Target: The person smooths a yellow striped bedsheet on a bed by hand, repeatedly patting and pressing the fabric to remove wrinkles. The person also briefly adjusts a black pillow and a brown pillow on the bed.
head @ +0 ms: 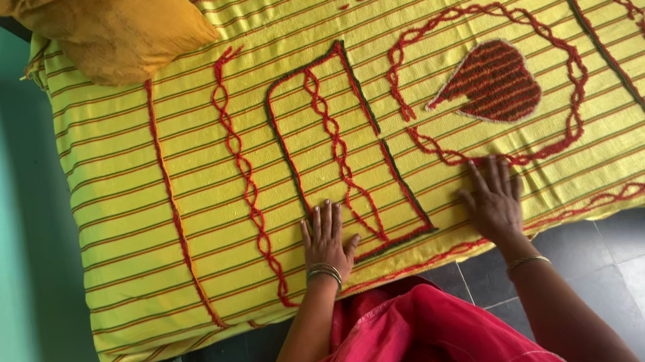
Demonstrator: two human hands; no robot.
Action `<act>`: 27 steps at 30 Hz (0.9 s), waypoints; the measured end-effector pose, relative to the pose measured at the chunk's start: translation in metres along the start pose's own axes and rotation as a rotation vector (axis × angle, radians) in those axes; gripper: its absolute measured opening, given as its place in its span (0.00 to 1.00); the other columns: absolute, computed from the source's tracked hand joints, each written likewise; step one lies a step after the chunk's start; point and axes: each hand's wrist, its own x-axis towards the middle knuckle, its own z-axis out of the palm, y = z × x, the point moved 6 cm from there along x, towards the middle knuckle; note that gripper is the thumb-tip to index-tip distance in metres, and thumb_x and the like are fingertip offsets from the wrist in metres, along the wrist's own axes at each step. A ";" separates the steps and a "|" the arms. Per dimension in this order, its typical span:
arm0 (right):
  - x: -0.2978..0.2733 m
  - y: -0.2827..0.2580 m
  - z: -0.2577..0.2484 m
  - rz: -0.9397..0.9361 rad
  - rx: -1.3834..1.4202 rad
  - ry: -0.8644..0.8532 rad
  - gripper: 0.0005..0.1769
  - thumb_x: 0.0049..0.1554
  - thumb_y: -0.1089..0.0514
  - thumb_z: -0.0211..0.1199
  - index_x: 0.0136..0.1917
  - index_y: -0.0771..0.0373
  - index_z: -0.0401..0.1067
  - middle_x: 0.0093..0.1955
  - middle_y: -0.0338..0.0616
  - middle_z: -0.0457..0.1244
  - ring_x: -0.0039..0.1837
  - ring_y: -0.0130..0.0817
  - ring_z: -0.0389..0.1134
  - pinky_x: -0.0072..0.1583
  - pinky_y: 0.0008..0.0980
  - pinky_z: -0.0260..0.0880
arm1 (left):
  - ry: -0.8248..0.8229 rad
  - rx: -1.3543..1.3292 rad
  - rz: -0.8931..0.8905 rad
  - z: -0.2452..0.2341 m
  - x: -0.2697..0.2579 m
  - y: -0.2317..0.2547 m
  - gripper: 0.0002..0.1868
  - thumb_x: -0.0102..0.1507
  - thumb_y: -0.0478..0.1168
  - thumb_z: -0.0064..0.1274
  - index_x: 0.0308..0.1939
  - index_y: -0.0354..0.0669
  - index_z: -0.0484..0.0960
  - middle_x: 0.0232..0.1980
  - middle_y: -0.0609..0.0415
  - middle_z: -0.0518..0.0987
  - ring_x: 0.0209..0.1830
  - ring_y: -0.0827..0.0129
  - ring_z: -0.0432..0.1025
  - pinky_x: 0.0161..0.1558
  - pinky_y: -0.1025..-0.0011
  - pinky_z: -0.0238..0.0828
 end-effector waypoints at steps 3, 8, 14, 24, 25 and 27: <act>0.021 -0.010 0.024 0.112 0.127 -0.079 0.37 0.65 0.40 0.51 0.83 0.51 0.52 0.84 0.57 0.44 0.85 0.59 0.38 0.80 0.56 0.37 | 0.049 0.016 -0.049 -0.008 0.015 0.005 0.43 0.70 0.64 0.30 0.81 0.41 0.42 0.84 0.43 0.39 0.83 0.49 0.33 0.76 0.45 0.22; 0.053 -0.166 0.046 -0.318 0.222 -0.119 0.35 0.63 0.45 0.51 0.81 0.53 0.54 0.84 0.65 0.40 0.84 0.57 0.37 0.77 0.57 0.35 | 0.000 0.154 -0.072 -0.013 0.079 0.002 0.43 0.70 0.60 0.33 0.82 0.39 0.42 0.85 0.43 0.38 0.85 0.51 0.32 0.78 0.47 0.23; 0.084 -0.189 0.035 -0.374 0.180 -0.346 0.39 0.56 0.35 0.59 0.76 0.46 0.55 0.84 0.47 0.44 0.85 0.50 0.39 0.80 0.55 0.37 | -0.008 -0.020 0.047 -0.022 0.102 -0.026 0.43 0.68 0.62 0.33 0.81 0.45 0.43 0.85 0.49 0.40 0.84 0.52 0.34 0.78 0.46 0.24; 0.157 -0.065 0.049 0.285 0.101 -0.011 0.32 0.70 0.40 0.49 0.79 0.58 0.55 0.85 0.70 0.38 0.86 0.61 0.33 0.79 0.59 0.33 | 0.157 -0.049 0.010 -0.059 0.166 -0.037 0.42 0.70 0.59 0.35 0.81 0.39 0.45 0.84 0.39 0.42 0.84 0.47 0.36 0.78 0.41 0.23; 0.167 -0.087 0.061 0.305 0.146 -0.112 0.26 0.71 0.41 0.48 0.76 0.55 0.59 0.86 0.70 0.38 0.89 0.59 0.32 0.83 0.55 0.34 | 0.152 -0.037 0.018 -0.063 0.182 -0.037 0.42 0.70 0.58 0.35 0.81 0.38 0.45 0.85 0.39 0.42 0.85 0.48 0.36 0.78 0.42 0.23; 0.189 -0.150 0.067 0.032 0.007 -0.233 0.29 0.66 0.45 0.49 0.79 0.46 0.55 0.87 0.60 0.40 0.89 0.53 0.34 0.84 0.51 0.32 | 0.142 -0.009 0.034 -0.067 0.211 -0.037 0.41 0.70 0.56 0.35 0.81 0.37 0.45 0.85 0.41 0.41 0.85 0.49 0.36 0.79 0.43 0.23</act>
